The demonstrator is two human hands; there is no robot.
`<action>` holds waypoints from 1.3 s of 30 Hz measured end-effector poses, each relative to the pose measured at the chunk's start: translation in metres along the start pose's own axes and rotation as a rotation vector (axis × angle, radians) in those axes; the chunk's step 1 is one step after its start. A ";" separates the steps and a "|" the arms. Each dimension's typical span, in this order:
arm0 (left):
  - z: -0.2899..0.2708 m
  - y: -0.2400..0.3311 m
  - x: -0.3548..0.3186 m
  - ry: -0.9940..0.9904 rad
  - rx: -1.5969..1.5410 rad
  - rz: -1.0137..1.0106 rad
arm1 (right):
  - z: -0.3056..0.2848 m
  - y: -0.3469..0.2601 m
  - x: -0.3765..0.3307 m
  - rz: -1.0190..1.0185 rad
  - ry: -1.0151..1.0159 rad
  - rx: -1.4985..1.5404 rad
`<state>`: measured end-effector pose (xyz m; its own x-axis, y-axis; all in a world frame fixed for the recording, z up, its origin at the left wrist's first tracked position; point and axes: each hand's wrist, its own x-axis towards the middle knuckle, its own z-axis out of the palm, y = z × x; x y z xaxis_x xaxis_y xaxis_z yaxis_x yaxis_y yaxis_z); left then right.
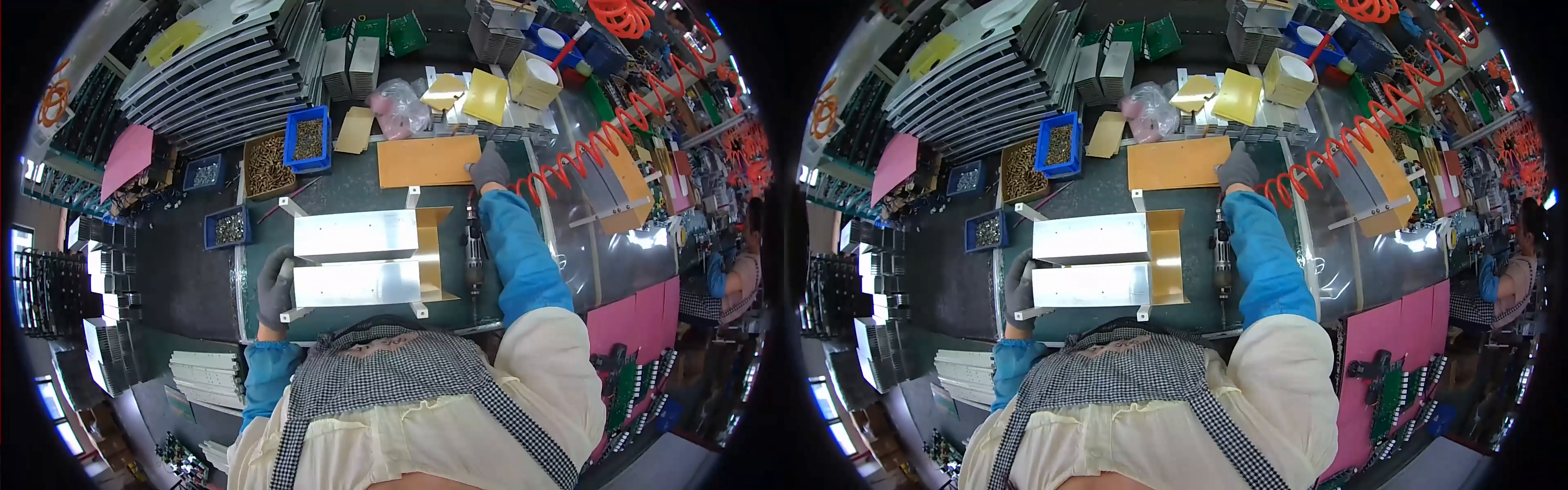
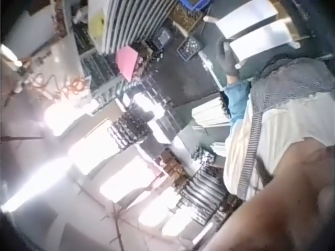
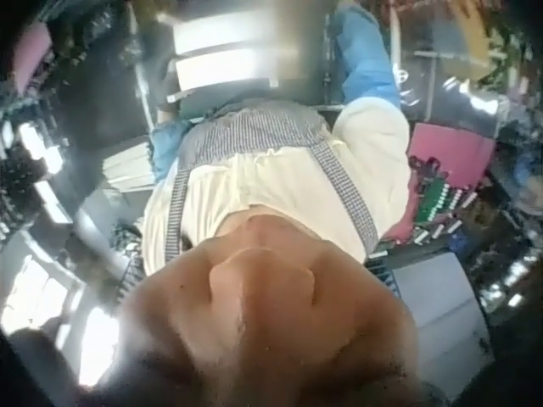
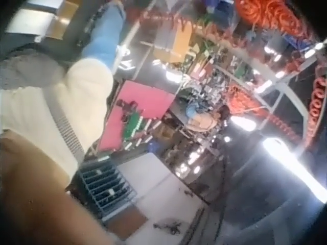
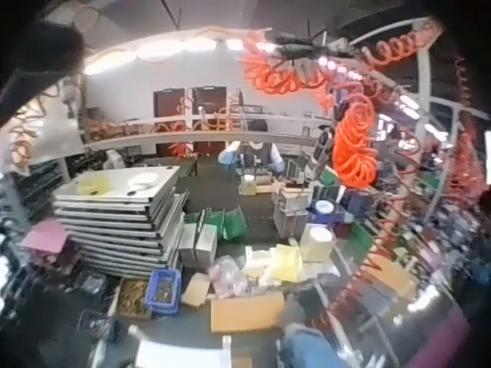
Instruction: Assembling small metal and plastic electronic enclosure components by aligning panels and fastening screws using a pneumatic screwdriver.
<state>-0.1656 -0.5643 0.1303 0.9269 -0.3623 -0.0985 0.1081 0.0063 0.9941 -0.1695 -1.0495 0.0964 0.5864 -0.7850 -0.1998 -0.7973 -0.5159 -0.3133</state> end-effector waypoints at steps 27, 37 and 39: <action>0.073 0.160 0.018 0.046 0.368 0.758 | -0.141 -0.024 -0.202 -1.251 0.475 1.032; 0.035 0.104 0.002 0.008 0.358 0.106 | -0.113 -0.005 -0.253 -0.558 -0.400 1.070; 0.032 0.088 0.003 0.035 0.461 0.131 | -0.102 0.000 -0.252 -0.574 -0.436 1.006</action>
<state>-0.1648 -0.5946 0.2190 0.9344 -0.3544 0.0354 -0.1738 -0.3670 0.9138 -0.3318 -0.8862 0.2414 0.9670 -0.2531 -0.0305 -0.0583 -0.1028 -0.9930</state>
